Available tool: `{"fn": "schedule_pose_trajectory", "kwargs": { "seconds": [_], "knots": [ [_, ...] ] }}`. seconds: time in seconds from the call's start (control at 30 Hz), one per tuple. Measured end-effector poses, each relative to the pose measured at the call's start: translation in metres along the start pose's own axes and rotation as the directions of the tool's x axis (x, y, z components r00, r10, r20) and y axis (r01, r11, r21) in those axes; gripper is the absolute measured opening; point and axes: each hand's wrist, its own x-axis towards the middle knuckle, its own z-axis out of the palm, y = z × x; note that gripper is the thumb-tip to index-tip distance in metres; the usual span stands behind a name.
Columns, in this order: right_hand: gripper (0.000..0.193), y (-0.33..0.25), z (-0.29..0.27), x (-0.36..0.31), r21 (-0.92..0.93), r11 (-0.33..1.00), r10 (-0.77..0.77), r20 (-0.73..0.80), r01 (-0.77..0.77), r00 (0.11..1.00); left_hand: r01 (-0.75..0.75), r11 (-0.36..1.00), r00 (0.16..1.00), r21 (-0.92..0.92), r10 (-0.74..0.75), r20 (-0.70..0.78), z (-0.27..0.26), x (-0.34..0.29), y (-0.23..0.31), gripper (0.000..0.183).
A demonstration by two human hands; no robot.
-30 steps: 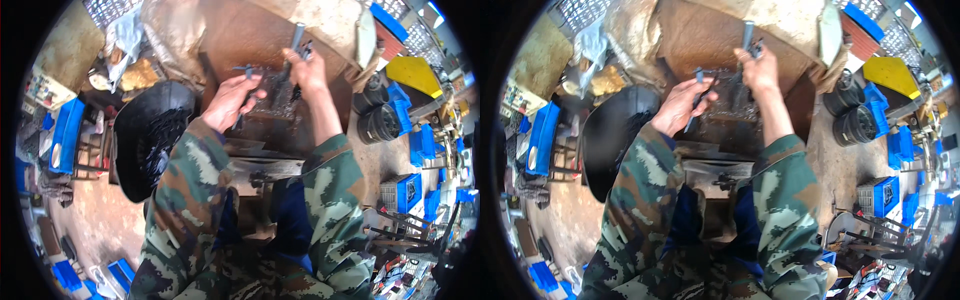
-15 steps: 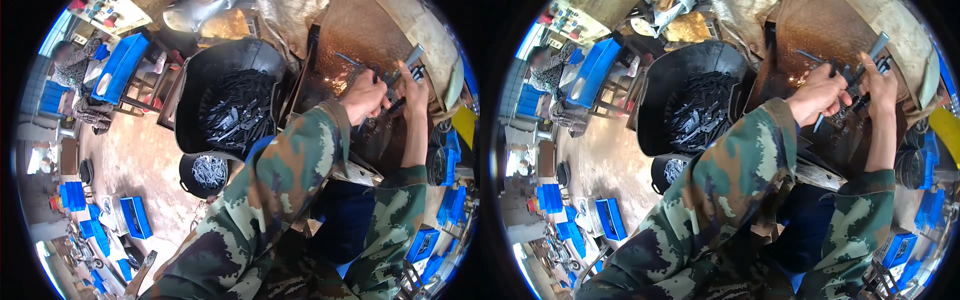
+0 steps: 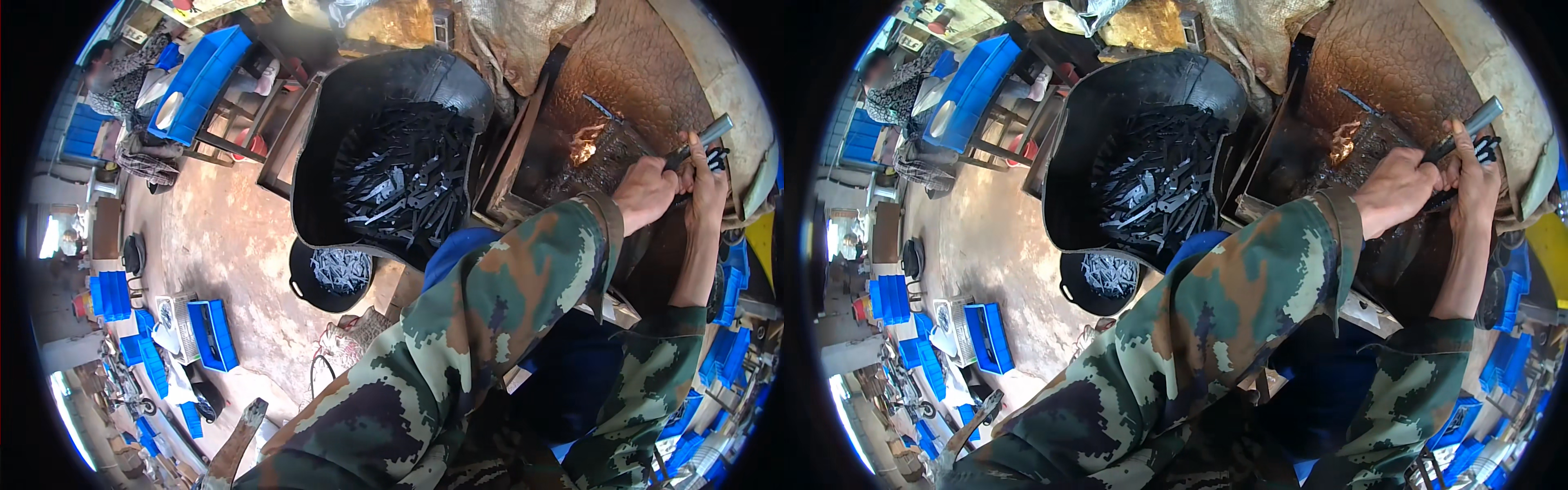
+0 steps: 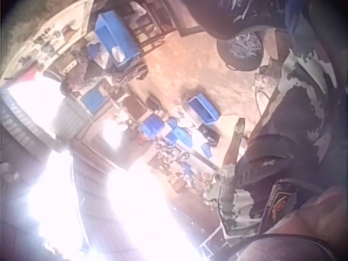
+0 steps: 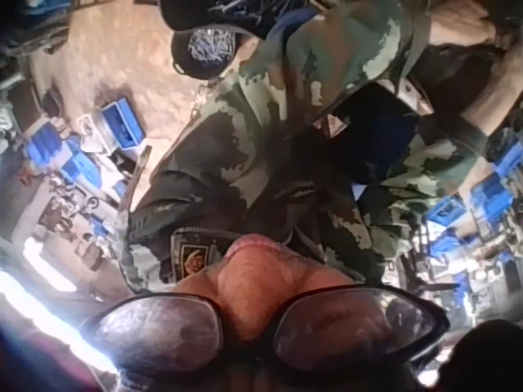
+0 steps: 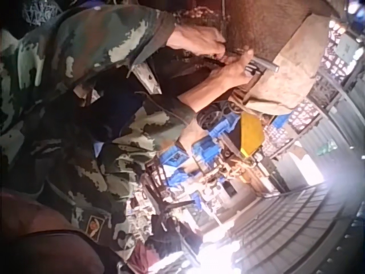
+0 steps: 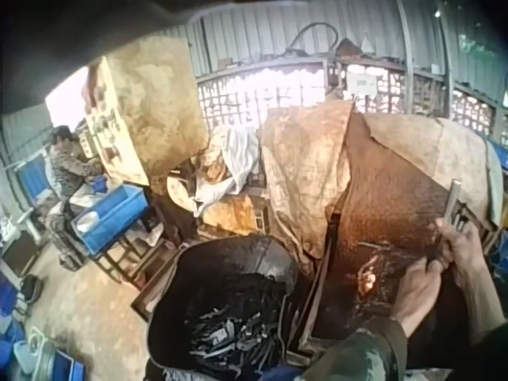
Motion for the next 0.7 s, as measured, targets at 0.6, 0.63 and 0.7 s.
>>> {"fn": "schedule_pose_trajectory", "kwargs": {
  "seconds": [0.6,0.63,0.7],
  "knots": [
    [0.036,0.007,0.003,-0.004,-0.045,0.997,0.061,-0.035,-0.062,0.998,-0.214,0.721,0.968,0.659,0.246,0.046,-0.108,-0.050,0.101,0.031],
    [0.036,-0.002,0.005,-0.005,-0.024,0.998,0.062,-0.047,-0.063,0.997,-0.152,0.762,0.978,0.630,0.208,-0.016,-0.141,-0.054,0.106,0.027],
    [0.041,-0.003,-0.006,-0.004,-0.109,0.994,0.030,-0.026,-0.033,0.999,-0.060,0.661,0.970,0.748,0.215,-0.113,-0.213,-0.054,0.095,0.026]
  ]
}}
